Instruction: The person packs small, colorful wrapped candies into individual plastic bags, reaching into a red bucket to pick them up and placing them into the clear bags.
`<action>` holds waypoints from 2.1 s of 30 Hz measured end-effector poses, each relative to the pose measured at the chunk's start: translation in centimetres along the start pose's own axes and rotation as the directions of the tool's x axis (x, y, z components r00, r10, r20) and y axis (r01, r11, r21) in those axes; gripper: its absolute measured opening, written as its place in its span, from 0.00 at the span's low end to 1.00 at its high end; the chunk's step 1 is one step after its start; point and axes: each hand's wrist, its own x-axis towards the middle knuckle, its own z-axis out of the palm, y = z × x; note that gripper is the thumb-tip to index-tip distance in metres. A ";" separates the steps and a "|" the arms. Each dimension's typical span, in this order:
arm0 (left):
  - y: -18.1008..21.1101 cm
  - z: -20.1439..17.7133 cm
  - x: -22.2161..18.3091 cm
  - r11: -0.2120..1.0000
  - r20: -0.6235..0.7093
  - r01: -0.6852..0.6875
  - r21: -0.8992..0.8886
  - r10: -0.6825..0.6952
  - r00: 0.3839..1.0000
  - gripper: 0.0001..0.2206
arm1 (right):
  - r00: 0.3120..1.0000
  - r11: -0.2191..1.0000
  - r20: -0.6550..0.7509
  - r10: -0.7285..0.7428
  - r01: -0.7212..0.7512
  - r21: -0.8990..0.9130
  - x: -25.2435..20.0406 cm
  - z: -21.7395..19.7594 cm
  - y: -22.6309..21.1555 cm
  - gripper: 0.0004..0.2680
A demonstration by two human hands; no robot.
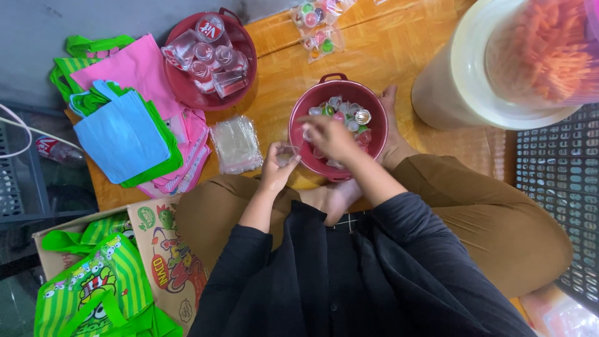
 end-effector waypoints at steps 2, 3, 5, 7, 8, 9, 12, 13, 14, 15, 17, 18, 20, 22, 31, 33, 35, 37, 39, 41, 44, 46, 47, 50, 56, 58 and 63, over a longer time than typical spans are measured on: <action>1.3 -0.5 -0.4 0.992 0.017 0.106 0.062 -0.108 0.994 0.21 | 0.986 0.933 -0.166 -0.009 -0.052 -0.357 0.3 -1.2 3.9 0.14; 1.7 -0.4 -0.6 0.992 0.012 0.109 0.060 -0.110 0.994 0.21 | 0.987 0.933 -0.160 -0.010 -0.049 -0.357 0.1 -1.3 7.1 0.14; 2.4 -0.2 -0.7 0.997 0.031 0.079 0.017 -0.080 0.996 0.24 | 0.996 0.658 -0.092 0.022 -0.084 -0.749 -0.2 -1.7 13.4 0.14; 1.8 -0.1 -0.5 0.998 0.039 0.065 0.009 -0.065 0.997 0.27 | 0.992 0.568 -0.092 0.086 -0.125 -0.813 -0.8 -0.6 14.8 0.12; 1.5 0.0 -0.4 0.999 0.052 0.052 0.002 -0.052 0.997 0.30 | 0.983 0.470 -0.101 0.153 -0.163 -0.867 -1.1 -0.1 15.5 0.11; 1.8 0.0 -0.5 0.999 0.051 0.051 0.002 -0.051 0.997 0.30 | 0.983 0.471 -0.100 0.151 -0.161 -0.867 -1.1 0.1 14.9 0.11; 1.9 -0.1 -0.9 0.986 0.048 0.079 0.150 -0.087 0.995 0.34 | 0.968 0.502 -0.151 0.198 -0.233 -0.833 -1.1 0.2 12.5 0.11; 1.6 -0.1 -0.8 0.989 0.069 0.045 0.142 -0.055 0.996 0.34 | 0.973 0.670 -0.149 0.177 -0.230 -0.706 -0.9 -0.1 11.1 0.13; 1.3 -0.1 -0.8 0.991 0.088 0.011 0.133 -0.023 0.996 0.35 | 0.976 0.808 -0.151 0.157 -0.215 -0.548 -0.7 -0.5 9.7 0.15; 1.4 0.1 -0.9 0.991 0.091 0.012 0.132 -0.024 0.996 0.35 | 0.975 0.807 -0.153 0.159 -0.218 -0.549 -0.4 -0.3 7.3 0.15; 1.8 0.6 -1.1 0.984 0.112 0.038 0.171 -0.058 0.992 0.38 | 0.996 0.966 -0.057 -0.062 0.046 -0.253 0.2 0.1 2.6 0.17; 2.0 0.5 -1.0 0.985 0.117 0.036 0.170 -0.057 0.992 0.38 | 0.996 0.966 -0.060 -0.060 0.043 -0.256 -0.1 -0.2 0.2 0.17; 2.4 0.0 -1.0 1.000 0.134 -0.023 -0.008 0.024 0.991 0.37 | 0.986 0.985 0.112 -0.120 0.132 -0.109 -0.6 -0.7 -4.8 0.14; 2.6 -0.1 -1.3 0.996 0.159 -0.014 -0.085 0.027 0.987 0.34 | 0.995 0.978 0.059 -0.075 0.085 -0.191 0.2 -0.8 -1.6 0.12; 2.4 -0.5 -1.1 0.924 0.265 0.113 -0.367 -0.012 0.964 0.31 | 0.921 0.517 0.017 0.389 -0.203 -0.831 -2.7 4.2 12.9 0.16; 1.8 -0.7 -1.4 0.932 0.278 0.116 -0.343 -0.017 0.960 0.31 | 0.899 0.546 0.026 0.437 -0.242 -0.802 -2.0 4.2 12.7 0.19; 0.4 -0.7 -1.4 0.954 0.290 0.109 -0.279 -0.024 0.957 0.33 | 0.924 0.708 0.000 0.382 -0.292 -0.643 -1.1 2.7 9.1 0.17; 1.5 -0.7 -1.6 0.955 0.286 0.115 -0.275 -0.032 0.958 0.34 | 0.993 0.867 -0.047 0.109 -0.118 -0.484 -0.7 2.2 4.9 0.14; 1.5 -0.5 -1.6 0.954 0.283 0.119 -0.274 -0.038 0.958 0.34 | 0.977 0.939 -0.144 -0.160 0.105 -0.328 -0.7 2.1 1.6 0.11; 0.6 -0.7 -1.4 0.945 0.270 0.139 -0.297 -0.056 0.961 0.33 | 0.923 0.876 -0.001 -0.385 0.365 -0.314 -0.6 2.7 -0.9 0.09; 0.9 -1.2 -0.6 0.949 0.268 0.137 -0.284 -0.059 0.962 0.30 | 0.980 0.971 -0.043 -0.194 0.185 -0.151 -0.6 1.7 -1.6 0.07; 0.5 -1.4 -1.2 0.941 0.283 0.152 -0.303 -0.063 0.957 0.31 | 0.990 0.949 -0.080 -0.119 0.090 -0.301 0.2 -0.3 4.0 0.11; 0.3 -1.4 -1.4 0.931 0.297 0.163 -0.326 -0.063 0.953 0.31 | 0.990 0.896 -0.127 -0.054 -0.008 -0.443 0.6 -1.4 6.9 0.16; -1.5 -1.2 -0.6 0.917 0.329 0.162 -0.366 -0.036 0.944 0.30 | 0.988 0.445 -0.147 0.047 -0.153 -0.883 -0.6 -0.7 15.8 0.07; -0.5 -0.9 -1.2 0.870 0.384 0.227 -0.438 -0.048 0.922 0.32 | 0.972 0.478 -0.148 0.182 -0.219 -0.851 -2.3 1.3 15.9 0.14; 0.4 -1.2 -1.6 0.867 0.385 0.239 -0.437 -0.060 0.921 0.32 | 0.975 0.658 -0.167 0.144 -0.220 -0.720 -1.9 -0.1 8.6 0.13; 2.8 -1.7 -2.7 0.857 0.396 0.253 -0.449 -0.062 0.916 0.34 | 0.997 0.982 -0.073 -0.037 0.022 -0.189 -0.6 0.7 -1.1 0.16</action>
